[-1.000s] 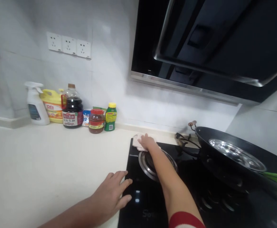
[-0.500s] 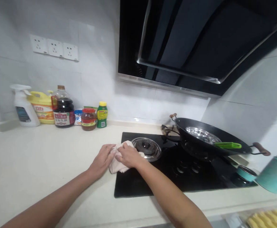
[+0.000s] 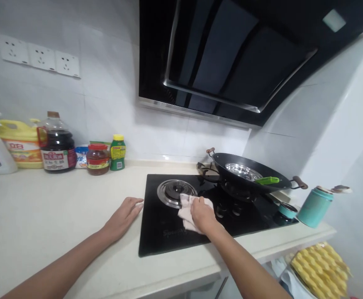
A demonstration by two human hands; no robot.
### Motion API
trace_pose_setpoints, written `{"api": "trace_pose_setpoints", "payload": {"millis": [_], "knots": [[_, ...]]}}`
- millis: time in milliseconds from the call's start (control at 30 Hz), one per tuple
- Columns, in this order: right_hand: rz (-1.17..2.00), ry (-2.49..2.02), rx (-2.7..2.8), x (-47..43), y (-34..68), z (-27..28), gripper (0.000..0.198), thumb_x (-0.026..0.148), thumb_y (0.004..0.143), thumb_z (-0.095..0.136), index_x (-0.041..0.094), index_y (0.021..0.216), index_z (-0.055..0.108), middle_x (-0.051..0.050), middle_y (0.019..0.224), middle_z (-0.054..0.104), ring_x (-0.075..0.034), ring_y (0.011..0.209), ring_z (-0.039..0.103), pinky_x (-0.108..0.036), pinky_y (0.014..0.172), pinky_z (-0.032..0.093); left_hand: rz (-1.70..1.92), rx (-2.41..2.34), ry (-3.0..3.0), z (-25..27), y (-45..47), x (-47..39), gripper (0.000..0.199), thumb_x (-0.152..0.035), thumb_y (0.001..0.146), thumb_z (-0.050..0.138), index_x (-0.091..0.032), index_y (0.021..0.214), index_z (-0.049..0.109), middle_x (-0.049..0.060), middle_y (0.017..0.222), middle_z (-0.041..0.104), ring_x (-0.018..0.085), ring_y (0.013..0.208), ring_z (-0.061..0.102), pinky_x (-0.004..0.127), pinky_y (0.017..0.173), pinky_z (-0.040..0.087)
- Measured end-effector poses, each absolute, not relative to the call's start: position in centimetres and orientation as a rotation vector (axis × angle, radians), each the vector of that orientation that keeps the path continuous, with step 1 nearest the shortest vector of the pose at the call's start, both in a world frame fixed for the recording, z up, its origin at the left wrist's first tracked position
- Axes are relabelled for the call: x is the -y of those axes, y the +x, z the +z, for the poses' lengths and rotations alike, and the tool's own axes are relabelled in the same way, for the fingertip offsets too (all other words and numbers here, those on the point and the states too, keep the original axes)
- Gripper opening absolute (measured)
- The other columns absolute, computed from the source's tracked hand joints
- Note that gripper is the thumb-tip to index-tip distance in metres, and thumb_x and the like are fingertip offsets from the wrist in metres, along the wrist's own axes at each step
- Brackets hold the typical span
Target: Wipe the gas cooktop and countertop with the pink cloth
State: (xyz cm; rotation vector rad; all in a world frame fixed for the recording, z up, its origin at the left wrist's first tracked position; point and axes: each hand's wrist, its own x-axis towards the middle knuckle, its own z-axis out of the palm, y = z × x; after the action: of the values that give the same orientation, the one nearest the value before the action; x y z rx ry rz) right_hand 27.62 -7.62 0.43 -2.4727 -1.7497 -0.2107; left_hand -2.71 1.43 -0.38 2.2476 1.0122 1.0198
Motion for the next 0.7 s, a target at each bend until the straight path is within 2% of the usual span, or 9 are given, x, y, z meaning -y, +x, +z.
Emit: {"api": "trace_pose_setpoints", "payload": {"millis": [67, 267, 533, 700], "knots": [[-0.228, -2.547, 1.661, 5.6, 29.4, 0.4, 0.031, 0.026, 0.103, 0.038, 0.013, 0.124, 0.057, -0.018, 0.126, 0.056, -0.024, 0.103, 0.063, -0.039, 0.088, 0.048, 0.995, -1.014, 2.252, -0.1, -2.7, -1.1, 0.047, -0.053, 0.099, 0.038, -0.022, 0.121, 0.065, 0.008, 0.119, 0.062, 0.026, 0.113, 0.063, 0.045, 0.104, 0.049], [-0.257, -2.654, 1.518, -1.2, 33.4, 0.7, 0.040, 0.042, 0.097, 0.062, 0.018, 0.129, 0.058, -0.009, 0.128, 0.061, -0.022, 0.106, 0.063, -0.044, 0.090, 0.056, 0.879, -1.040, 2.316, 0.1, -2.8, -0.6, 0.045, -0.052, 0.101, 0.037, -0.025, 0.121, 0.066, 0.007, 0.123, 0.062, 0.027, 0.114, 0.063, 0.048, 0.103, 0.049], [-0.201, -2.609, 1.731, -9.3, 36.7, 1.5, 0.041, 0.041, 0.097, 0.062, 0.019, 0.130, 0.057, -0.009, 0.130, 0.060, -0.023, 0.108, 0.063, -0.045, 0.091, 0.056, 0.909, -1.028, 2.680, -0.3, -1.6, 0.1, 0.044, -0.046, 0.104, 0.039, -0.026, 0.139, 0.055, 0.012, 0.143, 0.053, 0.028, 0.118, 0.060, 0.047, 0.098, 0.051], [-0.114, -2.576, 1.879, -14.0, 35.8, 2.9, 0.040, 0.041, 0.097, 0.062, 0.019, 0.130, 0.058, -0.009, 0.129, 0.060, -0.023, 0.108, 0.063, -0.045, 0.091, 0.056, 0.932, -1.104, 2.760, -0.2, -1.5, 0.2, 0.042, -0.043, 0.105, 0.038, -0.025, 0.139, 0.054, 0.013, 0.143, 0.053, 0.029, 0.118, 0.060, 0.049, 0.096, 0.053]]}}
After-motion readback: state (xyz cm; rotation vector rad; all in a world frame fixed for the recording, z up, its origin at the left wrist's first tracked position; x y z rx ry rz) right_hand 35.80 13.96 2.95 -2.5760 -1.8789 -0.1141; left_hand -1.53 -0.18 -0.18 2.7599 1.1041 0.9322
